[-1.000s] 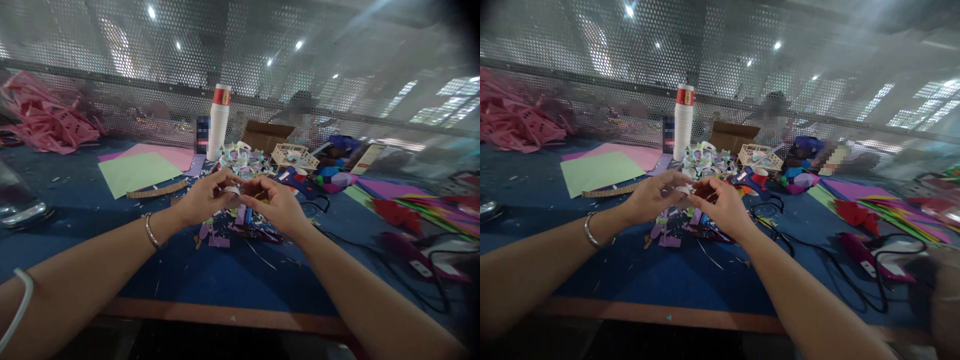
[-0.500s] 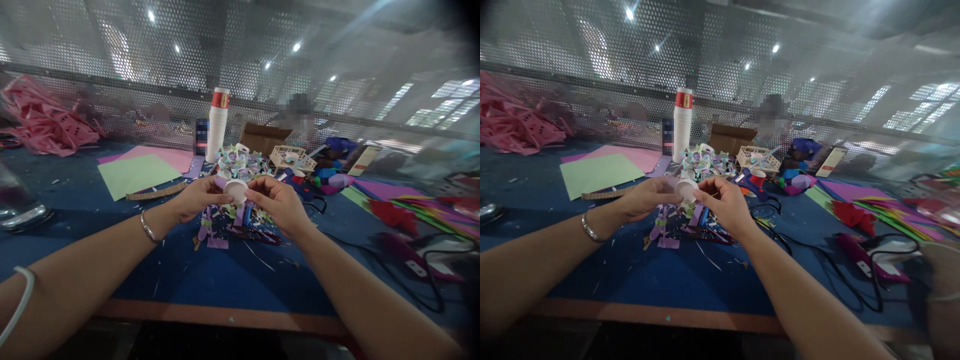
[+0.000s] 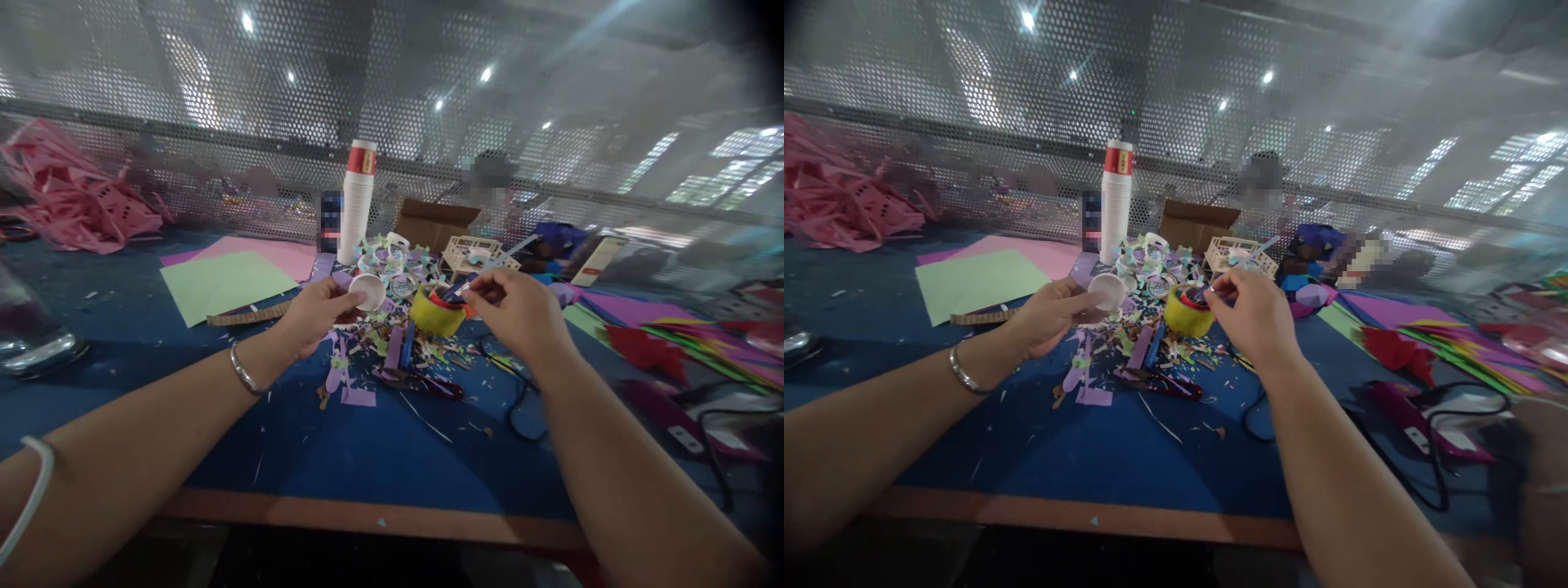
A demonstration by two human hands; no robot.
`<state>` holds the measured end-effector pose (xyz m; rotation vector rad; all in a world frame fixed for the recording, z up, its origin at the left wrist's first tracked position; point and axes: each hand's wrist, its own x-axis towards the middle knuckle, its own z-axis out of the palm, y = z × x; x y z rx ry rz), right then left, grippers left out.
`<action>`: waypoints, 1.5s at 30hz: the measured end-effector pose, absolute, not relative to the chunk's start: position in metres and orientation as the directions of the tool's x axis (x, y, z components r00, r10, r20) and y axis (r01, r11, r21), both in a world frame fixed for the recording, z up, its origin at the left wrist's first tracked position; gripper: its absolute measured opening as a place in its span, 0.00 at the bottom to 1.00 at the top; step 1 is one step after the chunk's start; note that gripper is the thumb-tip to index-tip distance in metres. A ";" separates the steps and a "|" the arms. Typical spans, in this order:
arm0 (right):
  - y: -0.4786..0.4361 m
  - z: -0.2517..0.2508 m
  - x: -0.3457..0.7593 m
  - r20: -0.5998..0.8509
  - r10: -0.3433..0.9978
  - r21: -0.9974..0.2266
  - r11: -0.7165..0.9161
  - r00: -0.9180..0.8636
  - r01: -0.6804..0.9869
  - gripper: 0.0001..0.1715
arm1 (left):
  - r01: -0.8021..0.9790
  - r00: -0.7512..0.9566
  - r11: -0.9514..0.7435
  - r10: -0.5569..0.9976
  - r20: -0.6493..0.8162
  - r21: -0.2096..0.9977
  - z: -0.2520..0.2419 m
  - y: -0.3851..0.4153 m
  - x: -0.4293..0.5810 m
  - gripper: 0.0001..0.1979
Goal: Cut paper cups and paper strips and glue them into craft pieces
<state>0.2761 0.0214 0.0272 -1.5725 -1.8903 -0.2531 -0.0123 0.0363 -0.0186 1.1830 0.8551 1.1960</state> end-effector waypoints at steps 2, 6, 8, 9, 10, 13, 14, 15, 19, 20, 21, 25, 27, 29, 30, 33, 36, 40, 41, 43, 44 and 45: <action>0.025 0.026 0.286 0.590 0.804 -0.134 0.191 -0.077 0.972 0.06 | -0.232 0.179 -0.037 0.981 0.080 0.972 -0.017 0.036 -0.012 0.17; 0.026 0.023 0.290 0.566 0.822 0.009 0.070 -0.063 0.998 0.13 | -0.221 0.137 -0.032 0.989 0.063 0.975 -0.013 0.034 -0.011 0.15; 0.025 0.022 0.288 0.509 0.861 -0.009 0.033 -0.024 0.999 0.18 | -0.224 0.136 -0.034 0.989 0.066 0.974 -0.013 0.034 -0.011 0.14; 0.025 0.022 0.286 0.471 0.882 -0.021 0.013 -0.002 1.000 0.22 | -0.227 0.140 -0.035 0.988 0.068 0.973 -0.013 0.034 -0.011 0.14; 0.025 0.021 0.285 0.436 0.900 -0.027 -0.007 0.018 1.000 0.25 | -0.232 0.150 -0.036 0.986 0.072 0.972 -0.014 0.034 -0.011 0.14; 0.025 0.020 0.281 0.367 0.929 -0.007 -0.053 0.052 0.999 0.32 | -0.240 0.191 -0.029 0.979 0.077 0.970 -0.016 0.034 -0.011 0.13; 0.025 0.020 0.280 0.359 0.932 0.001 -0.061 0.057 0.998 0.32 | -0.238 0.199 -0.027 0.977 0.076 0.971 -0.016 0.034 -0.011 0.13; 0.025 0.020 0.280 0.356 0.933 0.007 -0.065 0.058 0.998 0.32 | -0.233 0.205 -0.027 0.976 0.076 0.972 -0.016 0.034 -0.011 0.13; 0.024 0.024 0.280 0.362 0.930 0.008 -0.070 0.062 0.998 0.30 | -0.219 0.232 -0.047 0.968 0.099 0.975 -0.015 0.035 -0.012 0.15; 0.023 0.026 0.281 0.369 0.927 0.002 -0.076 0.070 0.997 0.30 | -0.213 0.233 -0.052 0.967 0.103 0.976 -0.015 0.035 -0.012 0.15; 0.022 0.029 0.281 0.377 0.922 -0.009 -0.090 0.087 0.996 0.30 | -0.203 0.231 -0.057 0.967 0.104 0.978 -0.014 0.035 -0.012 0.15; 0.015 0.043 0.284 0.456 0.872 -0.063 -0.167 0.177 0.984 0.32 | -0.139 0.237 -0.052 0.968 0.084 0.989 -0.010 0.033 -0.012 0.17; 0.011 0.048 0.285 0.532 0.821 -0.102 -0.181 0.207 0.978 0.33 | -0.134 0.250 -0.053 0.964 0.086 0.990 -0.010 0.032 -0.012 0.17; 0.009 0.051 0.286 0.609 0.761 -0.157 -0.162 0.225 0.974 0.32 | -0.135 0.255 -0.064 0.962 0.097 0.989 -0.011 0.033 -0.013 0.17; 0.008 0.052 0.286 0.637 0.738 -0.191 -0.129 0.223 0.973 0.31 | -0.129 0.257 -0.071 0.961 0.102 0.989 -0.012 0.034 -0.013 0.16; 0.006 0.050 0.282 0.687 0.703 -0.292 0.037 0.182 0.956 0.28 | -0.113 0.273 -0.093 0.954 0.121 0.989 -0.015 0.036 -0.014 0.14; 0.002 0.047 0.274 0.704 0.702 -0.335 0.197 0.106 0.921 0.26 | -0.118 0.295 -0.099 0.947 0.130 0.988 -0.017 0.037 -0.014 0.15; -0.004 0.046 0.262 0.704 0.711 -0.293 0.292 -0.002 0.910 0.23 | -0.142 0.329 -0.097 0.934 0.139 0.985 -0.018 0.037 -0.014 0.16; -0.005 0.046 0.260 0.703 0.711 -0.281 0.296 -0.015 0.913 0.23 | -0.144 0.334 -0.099 0.932 0.142 0.985 -0.018 0.037 -0.014 0.16; -0.007 0.045 0.257 0.708 0.705 -0.267 0.301 -0.026 0.916 0.22 | -0.143 0.340 -0.112 0.927 0.155 0.983 -0.018 0.037 -0.014 0.14; -0.007 0.045 0.256 0.715 0.699 -0.263 0.307 -0.029 0.915 0.22 | -0.142 0.343 -0.120 0.925 0.163 0.983 -0.019 0.037 -0.014 0.13; -0.007 0.044 0.256 0.723 0.690 -0.262 0.317 -0.032 0.912 0.22 | -0.141 0.343 -0.128 0.924 0.170 0.982 -0.019 0.037 -0.014 0.13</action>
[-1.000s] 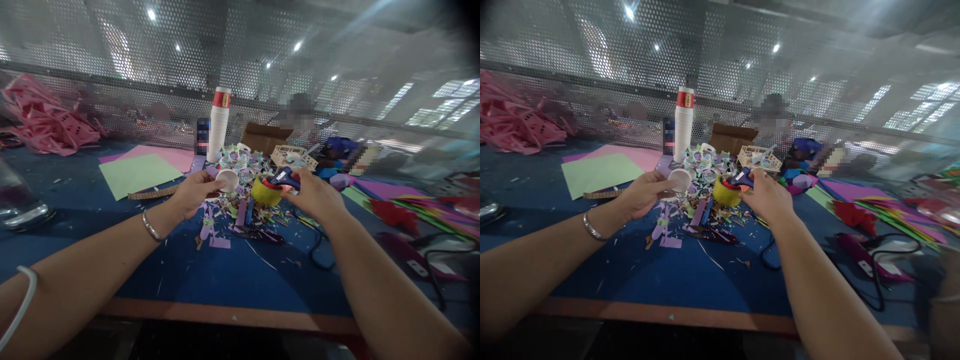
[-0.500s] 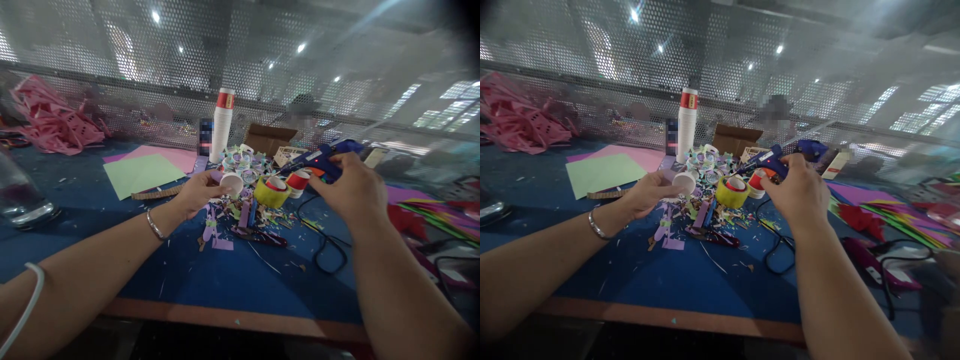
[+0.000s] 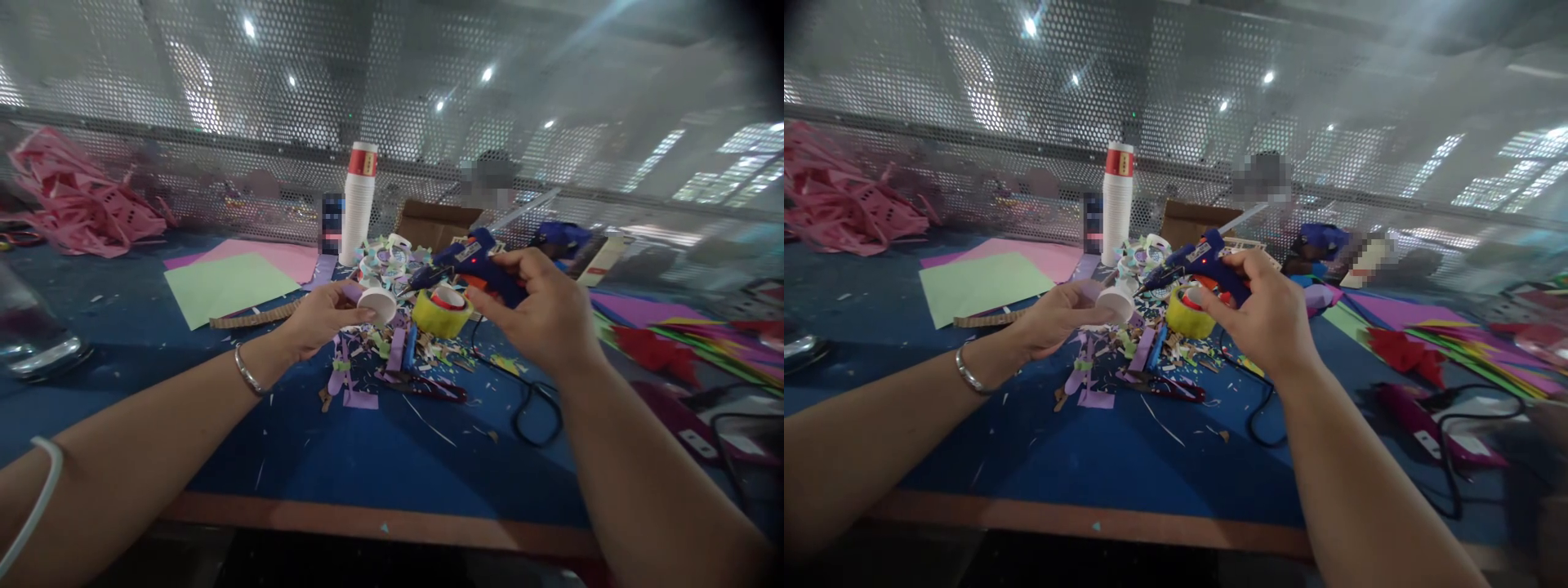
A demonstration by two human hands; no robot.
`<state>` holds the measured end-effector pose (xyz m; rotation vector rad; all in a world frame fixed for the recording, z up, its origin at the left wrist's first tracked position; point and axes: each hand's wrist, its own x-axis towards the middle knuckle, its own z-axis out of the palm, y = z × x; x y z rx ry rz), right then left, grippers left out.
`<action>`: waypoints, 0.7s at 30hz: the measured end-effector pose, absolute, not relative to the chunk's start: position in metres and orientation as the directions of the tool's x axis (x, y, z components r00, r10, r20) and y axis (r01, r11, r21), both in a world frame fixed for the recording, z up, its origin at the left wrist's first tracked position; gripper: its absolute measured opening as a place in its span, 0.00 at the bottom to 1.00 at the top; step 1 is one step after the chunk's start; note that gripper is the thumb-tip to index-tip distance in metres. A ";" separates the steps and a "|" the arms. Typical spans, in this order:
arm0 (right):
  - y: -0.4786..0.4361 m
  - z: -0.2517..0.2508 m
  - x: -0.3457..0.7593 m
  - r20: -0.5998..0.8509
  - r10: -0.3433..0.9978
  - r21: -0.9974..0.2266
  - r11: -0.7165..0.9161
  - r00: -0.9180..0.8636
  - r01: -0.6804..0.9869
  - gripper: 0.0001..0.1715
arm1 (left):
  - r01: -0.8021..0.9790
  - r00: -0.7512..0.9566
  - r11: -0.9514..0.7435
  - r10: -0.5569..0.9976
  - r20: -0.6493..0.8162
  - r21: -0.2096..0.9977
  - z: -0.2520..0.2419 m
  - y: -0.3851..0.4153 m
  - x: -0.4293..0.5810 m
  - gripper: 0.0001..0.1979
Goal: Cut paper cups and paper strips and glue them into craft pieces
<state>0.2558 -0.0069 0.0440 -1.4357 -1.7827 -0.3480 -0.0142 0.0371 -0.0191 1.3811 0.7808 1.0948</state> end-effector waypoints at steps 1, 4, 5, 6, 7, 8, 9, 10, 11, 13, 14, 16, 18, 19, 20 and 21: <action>-0.007 0.043 0.256 0.732 0.681 -0.261 0.331 -0.037 0.907 0.23 | -0.138 0.344 -0.134 0.923 0.174 0.981 -0.019 0.037 -0.014 0.12; -0.005 0.041 0.256 0.748 0.660 -0.254 0.376 -0.065 0.891 0.24 | -0.105 0.342 -0.159 0.921 0.186 0.982 -0.019 0.036 -0.014 0.12; -0.005 0.041 0.256 0.749 0.659 -0.253 0.385 -0.073 0.888 0.24 | -0.080 0.342 -0.177 0.919 0.194 0.981 -0.019 0.035 -0.013 0.12; -0.005 0.040 0.256 0.747 0.660 -0.251 0.392 -0.080 0.885 0.24 | -0.044 0.342 -0.203 0.917 0.206 0.978 -0.018 0.034 -0.013 0.11; -0.005 0.040 0.256 0.747 0.660 -0.252 0.397 -0.084 0.883 0.24 | 0.002 0.342 -0.236 0.913 0.221 0.972 -0.018 0.034 -0.013 0.11; -0.005 0.040 0.256 0.744 0.663 -0.253 0.398 -0.086 0.882 0.24 | 0.049 0.343 -0.271 0.909 0.239 0.961 -0.017 0.034 -0.013 0.10; -0.005 0.040 0.256 0.741 0.666 -0.253 0.397 -0.087 0.882 0.24 | 0.090 0.346 -0.306 0.902 0.258 0.948 -0.017 0.033 -0.012 0.10; -0.006 0.040 0.255 0.738 0.669 -0.250 0.395 -0.090 0.884 0.24 | 0.123 0.352 -0.337 0.894 0.276 0.933 -0.017 0.033 -0.012 0.10; -0.006 0.040 0.255 0.735 0.672 -0.246 0.394 -0.094 0.886 0.23 | 0.145 0.359 -0.361 0.887 0.291 0.921 -0.017 0.033 -0.013 0.10; -0.007 0.040 0.255 0.730 0.675 -0.238 0.392 -0.103 0.889 0.23 | 0.169 0.368 -0.392 0.876 0.311 0.904 -0.018 0.034 -0.013 0.09; -0.007 0.040 0.255 0.730 0.675 -0.231 0.394 -0.110 0.889 0.23 | 0.182 0.371 -0.402 0.873 0.316 0.897 -0.019 0.034 -0.014 0.10; -0.007 0.040 0.255 0.736 0.665 -0.216 0.410 -0.128 0.886 0.22 | 0.214 0.373 -0.418 0.870 0.322 0.883 -0.019 0.034 -0.014 0.10; -0.006 0.040 0.255 0.733 0.664 -0.207 0.421 -0.145 0.883 0.22 | 0.235 0.372 -0.434 0.867 0.332 0.870 -0.020 0.033 -0.015 0.09; -0.006 0.040 0.255 0.728 0.669 -0.205 0.422 -0.151 0.883 0.22 | 0.235 0.372 -0.444 0.863 0.342 0.864 -0.020 0.033 -0.015 0.09; -0.006 0.040 0.255 0.723 0.673 -0.204 0.422 -0.155 0.883 0.22 | 0.228 0.371 -0.453 0.859 0.353 0.862 -0.020 0.033 -0.015 0.08; -0.006 0.040 0.255 0.719 0.677 -0.202 0.420 -0.157 0.885 0.22 | 0.219 0.373 -0.460 0.855 0.362 0.861 -0.020 0.033 -0.015 0.08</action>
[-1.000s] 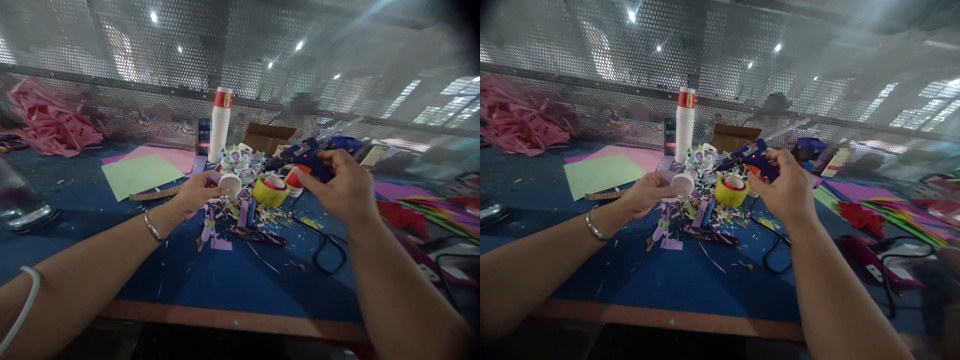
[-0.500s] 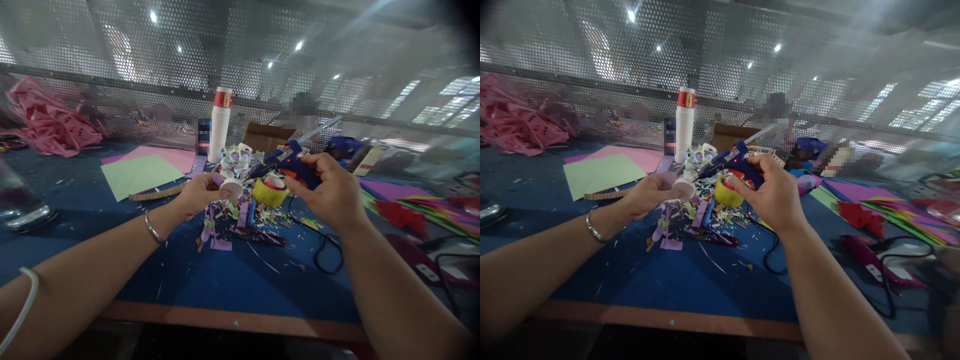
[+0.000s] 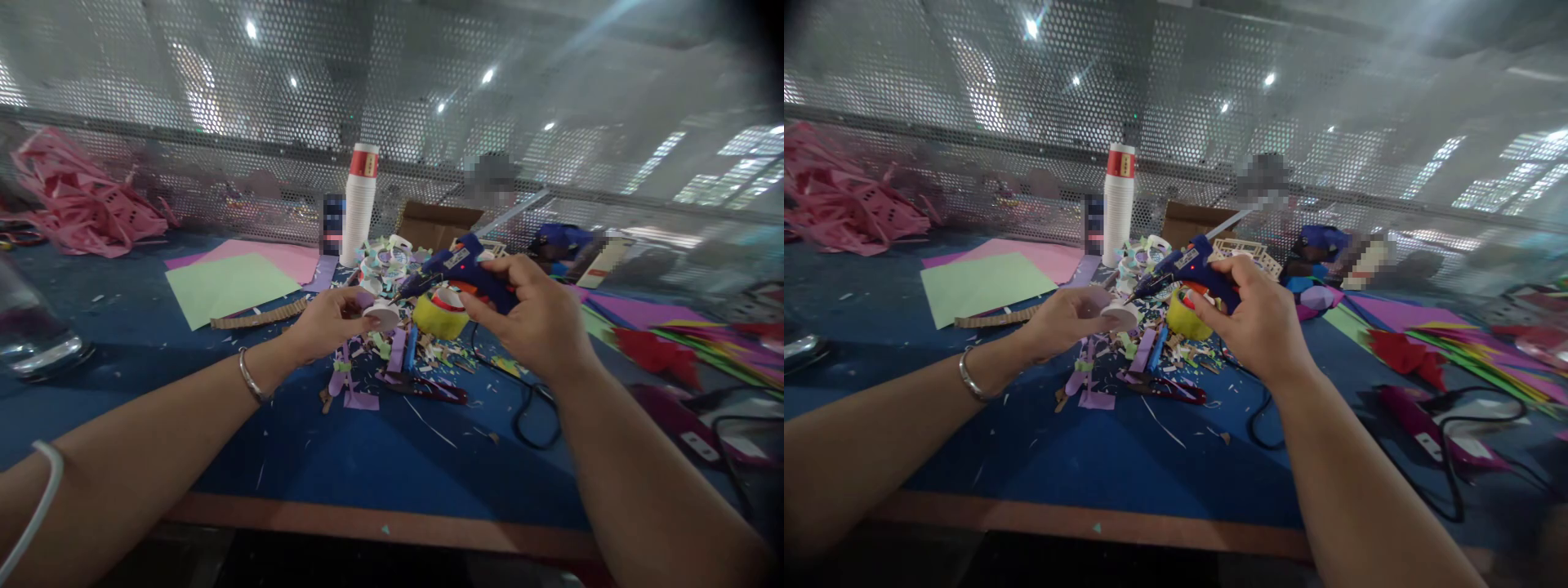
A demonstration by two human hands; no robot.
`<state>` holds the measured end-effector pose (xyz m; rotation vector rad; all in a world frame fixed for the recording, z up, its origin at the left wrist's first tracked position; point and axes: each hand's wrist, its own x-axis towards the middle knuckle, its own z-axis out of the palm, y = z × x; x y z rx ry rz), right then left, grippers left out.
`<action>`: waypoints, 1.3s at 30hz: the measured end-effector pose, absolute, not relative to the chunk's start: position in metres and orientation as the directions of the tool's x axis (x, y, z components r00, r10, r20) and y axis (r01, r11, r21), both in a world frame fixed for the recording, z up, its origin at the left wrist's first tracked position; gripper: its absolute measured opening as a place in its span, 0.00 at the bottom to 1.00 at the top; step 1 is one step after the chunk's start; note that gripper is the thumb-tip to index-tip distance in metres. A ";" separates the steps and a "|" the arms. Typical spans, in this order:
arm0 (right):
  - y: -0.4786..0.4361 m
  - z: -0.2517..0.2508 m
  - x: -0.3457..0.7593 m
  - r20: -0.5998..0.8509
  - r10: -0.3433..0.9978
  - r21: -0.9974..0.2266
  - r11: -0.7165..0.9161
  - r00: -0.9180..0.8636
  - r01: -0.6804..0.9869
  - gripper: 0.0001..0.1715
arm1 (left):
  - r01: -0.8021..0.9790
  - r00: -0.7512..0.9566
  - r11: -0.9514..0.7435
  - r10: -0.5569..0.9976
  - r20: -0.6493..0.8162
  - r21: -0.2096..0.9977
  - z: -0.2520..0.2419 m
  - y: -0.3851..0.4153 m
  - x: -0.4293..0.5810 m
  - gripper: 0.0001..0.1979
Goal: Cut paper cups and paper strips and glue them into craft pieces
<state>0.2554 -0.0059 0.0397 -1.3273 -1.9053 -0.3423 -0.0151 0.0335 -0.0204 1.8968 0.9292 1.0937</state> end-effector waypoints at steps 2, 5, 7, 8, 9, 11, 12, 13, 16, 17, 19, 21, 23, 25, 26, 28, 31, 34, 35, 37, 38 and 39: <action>-0.006 0.040 0.256 0.718 0.678 -0.199 0.418 -0.158 0.886 0.22 | 0.210 0.372 -0.463 0.852 0.368 0.861 -0.021 0.034 -0.015 0.08; -0.007 0.039 0.256 0.716 0.679 -0.200 0.422 -0.162 0.884 0.22 | 0.205 0.364 -0.448 0.860 0.357 0.870 -0.022 0.035 -0.014 0.07; -0.007 0.039 0.257 0.710 0.685 -0.195 0.414 -0.164 0.889 0.22 | 0.193 0.364 -0.443 0.861 0.355 0.875 -0.022 0.035 -0.014 0.07; -0.007 0.039 0.257 0.708 0.687 -0.191 0.409 -0.163 0.892 0.22 | 0.191 0.366 -0.444 0.860 0.356 0.875 -0.022 0.035 -0.014 0.07; -0.006 0.038 0.257 0.709 0.687 -0.188 0.405 -0.162 0.895 0.22 | 0.196 0.365 -0.447 0.859 0.358 0.873 -0.022 0.035 -0.014 0.07; -0.006 0.038 0.258 0.709 0.686 -0.188 0.408 -0.164 0.894 0.23 | 0.216 0.362 -0.452 0.860 0.359 0.866 -0.021 0.034 -0.014 0.07; -0.006 0.038 0.258 0.710 0.683 -0.187 0.414 -0.168 0.891 0.23 | 0.223 0.360 -0.453 0.861 0.359 0.863 -0.021 0.033 -0.014 0.07; -0.006 0.038 0.258 0.714 0.679 -0.184 0.420 -0.174 0.889 0.23 | 0.230 0.357 -0.456 0.861 0.361 0.860 -0.020 0.033 -0.015 0.07; -0.006 0.039 0.257 0.716 0.674 -0.169 0.420 -0.182 0.892 0.22 | 0.262 0.357 -0.459 0.863 0.357 0.849 -0.019 0.032 -0.016 0.07; -0.007 0.039 0.257 0.714 0.676 -0.166 0.416 -0.182 0.894 0.22 | 0.279 0.359 -0.462 0.863 0.354 0.842 -0.019 0.032 -0.016 0.07; -0.007 0.039 0.257 0.712 0.679 -0.166 0.412 -0.180 0.896 0.22 | 0.303 0.360 -0.471 0.862 0.358 0.828 -0.019 0.033 -0.017 0.08; -0.008 0.039 0.257 0.713 0.677 -0.168 0.417 -0.182 0.893 0.23 | 0.299 0.358 -0.486 0.855 0.375 0.821 -0.019 0.033 -0.017 0.07; -0.008 0.039 0.257 0.716 0.673 -0.170 0.424 -0.184 0.890 0.22 | 0.278 0.365 -0.490 0.850 0.381 0.826 -0.019 0.033 -0.017 0.06; -0.008 0.039 0.257 0.713 0.677 -0.172 0.420 -0.181 0.891 0.21 | 0.267 0.376 -0.484 0.848 0.373 0.833 -0.019 0.034 -0.016 0.06; -0.008 0.039 0.257 0.713 0.678 -0.172 0.417 -0.179 0.892 0.21 | 0.271 0.375 -0.484 0.849 0.372 0.832 -0.019 0.034 -0.016 0.06; -0.007 0.038 0.257 0.716 0.676 -0.171 0.415 -0.176 0.894 0.21 | 0.289 0.368 -0.488 0.851 0.375 0.824 -0.020 0.034 -0.016 0.07; -0.007 0.038 0.257 0.726 0.662 -0.162 0.428 -0.186 0.889 0.21 | 0.291 0.364 -0.492 0.850 0.380 0.821 -0.020 0.034 -0.016 0.07; -0.008 0.039 0.257 0.732 0.653 -0.142 0.428 -0.197 0.893 0.20 | 0.276 0.368 -0.491 0.848 0.381 0.826 -0.020 0.033 -0.017 0.07; -0.008 0.039 0.257 0.731 0.653 -0.137 0.426 -0.199 0.894 0.20 | 0.284 0.365 -0.489 0.850 0.379 0.825 -0.020 0.033 -0.017 0.06; -0.008 0.039 0.257 0.728 0.656 -0.130 0.419 -0.201 0.899 0.19 | 0.310 0.358 -0.486 0.856 0.373 0.817 -0.020 0.034 -0.017 0.06; -0.008 0.039 0.257 0.729 0.654 -0.121 0.417 -0.204 0.901 0.19 | 0.323 0.352 -0.489 0.857 0.377 0.810 -0.020 0.034 -0.017 0.06; -0.008 0.039 0.257 0.732 0.647 -0.109 0.418 -0.212 0.902 0.19 | 0.335 0.347 -0.498 0.855 0.387 0.800 -0.021 0.035 -0.017 0.06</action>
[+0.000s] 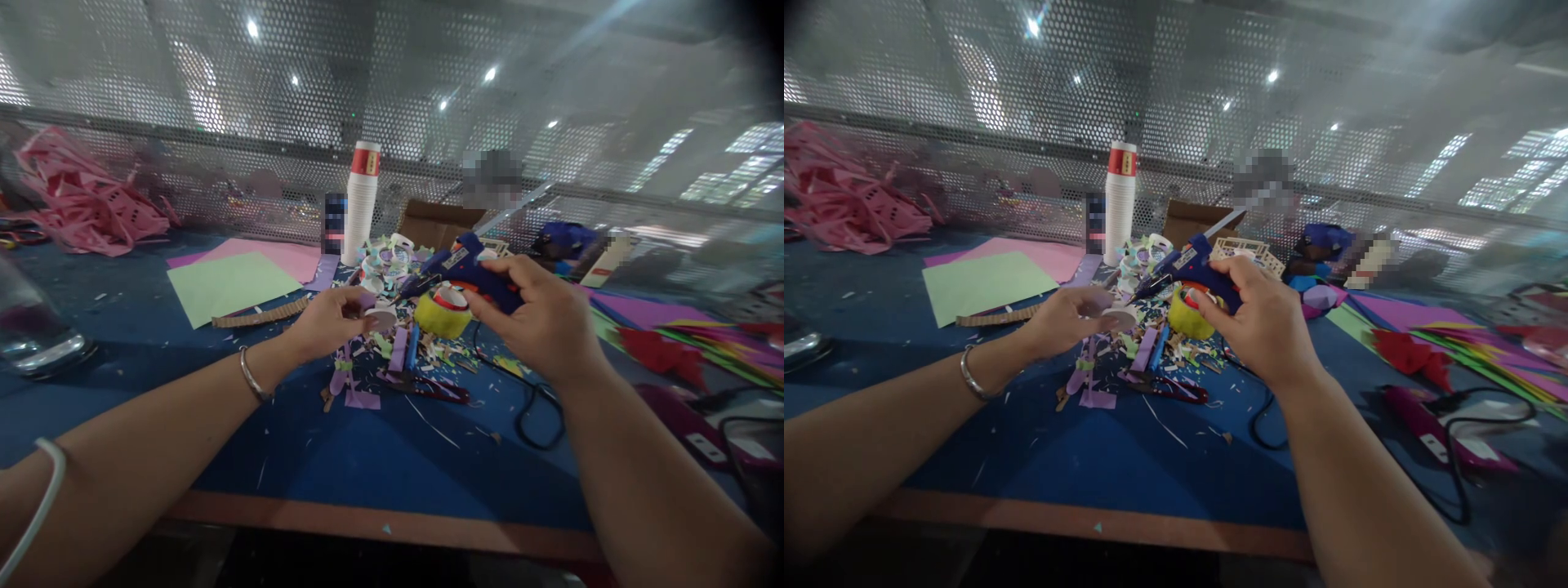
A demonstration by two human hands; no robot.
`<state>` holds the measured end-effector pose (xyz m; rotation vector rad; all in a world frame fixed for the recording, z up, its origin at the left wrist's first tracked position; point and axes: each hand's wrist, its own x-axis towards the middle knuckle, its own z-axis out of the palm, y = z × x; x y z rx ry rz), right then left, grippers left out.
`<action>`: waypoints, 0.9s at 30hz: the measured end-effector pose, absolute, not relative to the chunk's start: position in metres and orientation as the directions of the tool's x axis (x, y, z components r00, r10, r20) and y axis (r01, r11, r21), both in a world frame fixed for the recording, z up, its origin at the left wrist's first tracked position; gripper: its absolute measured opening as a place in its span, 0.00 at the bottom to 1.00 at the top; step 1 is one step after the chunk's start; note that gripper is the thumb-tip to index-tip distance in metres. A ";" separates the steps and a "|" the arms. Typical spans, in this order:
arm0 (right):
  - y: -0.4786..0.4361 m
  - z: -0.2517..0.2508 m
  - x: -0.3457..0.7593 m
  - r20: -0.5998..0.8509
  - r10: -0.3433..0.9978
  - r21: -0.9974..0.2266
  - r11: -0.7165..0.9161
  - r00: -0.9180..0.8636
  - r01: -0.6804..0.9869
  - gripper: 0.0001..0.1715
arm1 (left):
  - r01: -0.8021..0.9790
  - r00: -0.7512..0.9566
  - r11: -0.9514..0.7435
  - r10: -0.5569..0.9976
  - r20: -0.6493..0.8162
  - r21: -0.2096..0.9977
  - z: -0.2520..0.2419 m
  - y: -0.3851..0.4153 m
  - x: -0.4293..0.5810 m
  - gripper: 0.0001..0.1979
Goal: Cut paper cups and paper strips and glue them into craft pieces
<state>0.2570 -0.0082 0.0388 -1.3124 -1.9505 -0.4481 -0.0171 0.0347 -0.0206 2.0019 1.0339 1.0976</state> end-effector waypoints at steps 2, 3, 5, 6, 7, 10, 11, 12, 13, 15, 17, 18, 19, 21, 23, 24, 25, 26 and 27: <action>-0.008 0.039 0.257 0.739 0.635 -0.085 0.419 -0.225 0.904 0.20 | 0.357 0.340 -0.525 0.843 0.416 0.773 -0.021 0.035 -0.017 0.06; -0.008 0.038 0.257 0.739 0.633 -0.076 0.418 -0.229 0.905 0.20 | 0.367 0.341 -0.540 0.836 0.430 0.757 -0.022 0.035 -0.017 0.07; -0.008 0.038 0.257 0.743 0.627 -0.059 0.410 -0.235 0.910 0.20 | 0.384 0.349 -0.563 0.822 0.450 0.732 -0.021 0.035 -0.017 0.09; -0.008 0.038 0.258 0.746 0.622 -0.048 0.407 -0.238 0.912 0.19 | 0.387 0.354 -0.571 0.817 0.455 0.724 -0.020 0.034 -0.017 0.10; -0.008 0.038 0.258 0.754 0.610 -0.037 0.409 -0.243 0.912 0.19 | 0.387 0.359 -0.577 0.813 0.459 0.719 -0.019 0.033 -0.017 0.10; -0.007 0.038 0.259 0.789 0.567 -0.037 0.428 -0.236 0.903 0.19 | 0.375 0.362 -0.576 0.812 0.458 0.726 -0.016 0.032 -0.017 0.08; -0.007 0.038 0.259 0.798 0.559 -0.052 0.433 -0.223 0.900 0.20 | 0.368 0.356 -0.567 0.818 0.452 0.736 -0.016 0.032 -0.017 0.08; -0.007 0.038 0.259 0.805 0.555 -0.070 0.438 -0.208 0.896 0.20 | 0.360 0.348 -0.553 0.827 0.441 0.752 -0.016 0.033 -0.017 0.08; -0.007 0.039 0.258 0.810 0.555 -0.091 0.440 -0.191 0.893 0.20 | 0.348 0.339 -0.531 0.840 0.425 0.773 -0.017 0.034 -0.017 0.08; -0.008 0.039 0.258 0.815 0.559 -0.134 0.439 -0.153 0.888 0.19 | 0.308 0.326 -0.466 0.871 0.369 0.829 -0.019 0.038 -0.018 0.10; -0.008 0.040 0.257 0.823 0.555 -0.170 0.439 -0.118 0.882 0.19 | 0.251 0.305 -0.382 0.903 0.301 0.889 -0.022 0.041 -0.017 0.14; -0.008 0.041 0.257 0.828 0.550 -0.180 0.442 -0.107 0.879 0.19 | 0.218 0.291 -0.341 0.917 0.272 0.914 -0.023 0.042 -0.016 0.15; -0.008 0.041 0.256 0.829 0.550 -0.186 0.442 -0.102 0.877 0.19 | 0.180 0.278 -0.304 0.928 0.248 0.936 -0.024 0.043 -0.016 0.16; -0.008 0.041 0.256 0.826 0.554 -0.184 0.440 -0.104 0.879 0.20 | 0.089 0.276 -0.242 0.938 0.210 0.966 -0.024 0.043 -0.014 0.16; -0.008 0.040 0.256 0.817 0.567 -0.180 0.430 -0.109 0.885 0.20 | -0.007 0.289 -0.196 0.938 0.190 0.980 -0.023 0.042 -0.013 0.15; -0.008 0.039 0.257 0.814 0.570 -0.179 0.427 -0.110 0.886 0.20 | -0.045 0.293 -0.178 0.938 0.183 0.983 -0.022 0.041 -0.012 0.15; -0.007 0.039 0.257 0.815 0.569 -0.179 0.430 -0.111 0.885 0.20 | -0.074 0.295 -0.162 0.939 0.177 0.984 -0.021 0.040 -0.012 0.15; -0.007 0.039 0.257 0.815 0.568 -0.179 0.433 -0.114 0.883 0.20 | -0.093 0.296 -0.151 0.940 0.172 0.984 -0.021 0.040 -0.012 0.16; -0.007 0.038 0.257 0.813 0.570 -0.179 0.436 -0.117 0.882 0.20 | -0.106 0.295 -0.143 0.940 0.169 0.984 -0.020 0.039 -0.012 0.16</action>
